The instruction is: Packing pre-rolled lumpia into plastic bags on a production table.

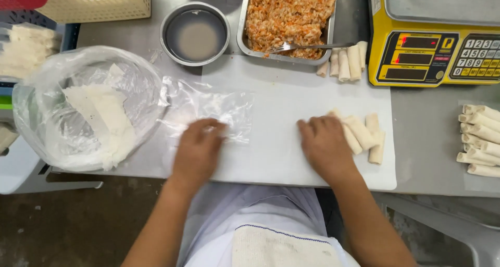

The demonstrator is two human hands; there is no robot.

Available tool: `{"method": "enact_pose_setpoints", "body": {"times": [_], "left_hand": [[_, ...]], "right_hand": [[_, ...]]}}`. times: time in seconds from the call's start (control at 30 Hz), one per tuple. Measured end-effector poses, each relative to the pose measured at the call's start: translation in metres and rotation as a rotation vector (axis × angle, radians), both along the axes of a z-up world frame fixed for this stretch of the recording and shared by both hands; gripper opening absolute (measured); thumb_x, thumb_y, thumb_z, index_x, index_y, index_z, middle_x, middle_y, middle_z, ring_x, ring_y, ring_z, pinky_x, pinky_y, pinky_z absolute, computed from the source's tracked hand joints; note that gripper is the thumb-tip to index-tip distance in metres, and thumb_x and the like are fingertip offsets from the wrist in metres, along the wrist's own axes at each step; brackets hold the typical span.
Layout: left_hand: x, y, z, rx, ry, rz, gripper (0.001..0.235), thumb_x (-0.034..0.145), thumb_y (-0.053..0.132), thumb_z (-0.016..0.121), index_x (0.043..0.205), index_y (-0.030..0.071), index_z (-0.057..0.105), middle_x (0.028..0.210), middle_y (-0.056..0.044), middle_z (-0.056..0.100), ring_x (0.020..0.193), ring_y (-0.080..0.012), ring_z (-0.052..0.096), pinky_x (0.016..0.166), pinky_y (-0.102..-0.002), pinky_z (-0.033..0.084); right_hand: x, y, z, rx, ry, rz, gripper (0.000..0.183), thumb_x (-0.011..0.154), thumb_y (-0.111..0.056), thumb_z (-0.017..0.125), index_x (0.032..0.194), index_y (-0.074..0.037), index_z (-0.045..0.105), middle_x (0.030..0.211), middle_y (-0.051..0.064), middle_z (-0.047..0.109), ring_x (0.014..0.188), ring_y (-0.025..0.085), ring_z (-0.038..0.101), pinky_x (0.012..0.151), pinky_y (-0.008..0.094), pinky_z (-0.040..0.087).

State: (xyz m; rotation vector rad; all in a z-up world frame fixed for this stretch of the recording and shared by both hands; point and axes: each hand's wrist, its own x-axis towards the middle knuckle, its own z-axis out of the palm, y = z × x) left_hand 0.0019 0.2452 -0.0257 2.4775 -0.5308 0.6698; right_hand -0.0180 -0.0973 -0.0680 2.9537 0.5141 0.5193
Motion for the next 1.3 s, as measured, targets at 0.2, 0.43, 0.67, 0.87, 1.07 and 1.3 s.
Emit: {"method": "enact_pose_setpoints", "body": {"times": [0.2, 0.43, 0.67, 0.87, 1.07, 1.3], "left_hand": [[0.023, -0.014, -0.055, 0.253, 0.028, -0.118, 0.012, 0.1, 0.019, 0.058, 0.103, 0.023, 0.07, 0.1, -0.001, 0.066, 0.105, -0.027, 0.067, 0.083, -0.038, 0.053], [0.014, -0.01, -0.012, 0.383, 0.005, 0.056, 0.018, 0.094, 0.016, 0.066, 0.11, 0.02, 0.072, 0.105, -0.005, 0.064, 0.104, -0.0304, 0.065, 0.082, -0.04, 0.051], [-0.024, -0.137, 0.006, -0.065, 0.276, -0.42, 0.076, 0.09, 0.054, 0.069, 0.146, 0.006, 0.049, 0.13, -0.025, 0.057, 0.116, -0.046, 0.062, 0.089, -0.052, 0.054], [-0.015, -0.16, 0.003, 0.033, 0.472, -0.357, 0.06, 0.094, 0.034, 0.069, 0.143, 0.009, 0.046, 0.145, -0.024, 0.046, 0.135, -0.048, 0.046, 0.099, -0.056, 0.048], [-0.006, -0.154, 0.004, 0.083, 0.581, -0.403, 0.05, 0.095, 0.032, 0.066, 0.137, 0.01, 0.048, 0.144, -0.019, 0.049, 0.139, -0.0428, 0.044, 0.104, -0.053, 0.046], [-0.007, -0.147, 0.012, 0.086, 0.624, -0.43, 0.06, 0.092, 0.038, 0.07, 0.14, 0.008, 0.047, 0.138, -0.02, 0.048, 0.137, -0.0438, 0.042, 0.107, -0.055, 0.044]], "right_hand": [[-0.015, 0.018, 0.027, 0.226, -0.019, 0.282, 0.018, 0.098, -0.018, 0.062, 0.113, -0.015, 0.072, 0.105, 0.009, 0.068, 0.116, 0.032, 0.064, 0.106, 0.048, 0.045], [-0.035, -0.03, 0.063, 0.408, 0.09, -0.164, 0.059, 0.098, -0.05, 0.064, 0.14, -0.008, 0.061, 0.128, 0.026, 0.059, 0.127, 0.047, 0.057, 0.112, 0.058, 0.039], [-0.038, -0.007, 0.061, 0.799, 0.192, -0.264, 0.058, 0.098, -0.036, 0.071, 0.143, -0.006, 0.051, 0.123, 0.016, 0.051, 0.123, 0.037, 0.057, 0.11, 0.046, 0.043], [-0.04, -0.034, 0.047, 1.134, 0.169, -0.47, 0.045, 0.1, -0.025, 0.073, 0.139, -0.011, 0.056, 0.119, 0.016, 0.064, 0.108, 0.033, 0.063, 0.098, 0.047, 0.049], [-0.033, -0.043, 0.033, 0.293, 0.061, -0.536, 0.047, 0.106, -0.046, 0.06, 0.14, -0.014, 0.068, 0.146, 0.015, 0.039, 0.129, 0.044, 0.035, 0.099, 0.06, 0.035], [-0.064, -0.005, 0.035, 0.216, 0.002, -0.246, 0.063, 0.093, -0.064, 0.06, 0.145, -0.027, 0.062, 0.121, 0.004, 0.064, 0.119, 0.029, 0.054, 0.1, 0.051, 0.029]]}}
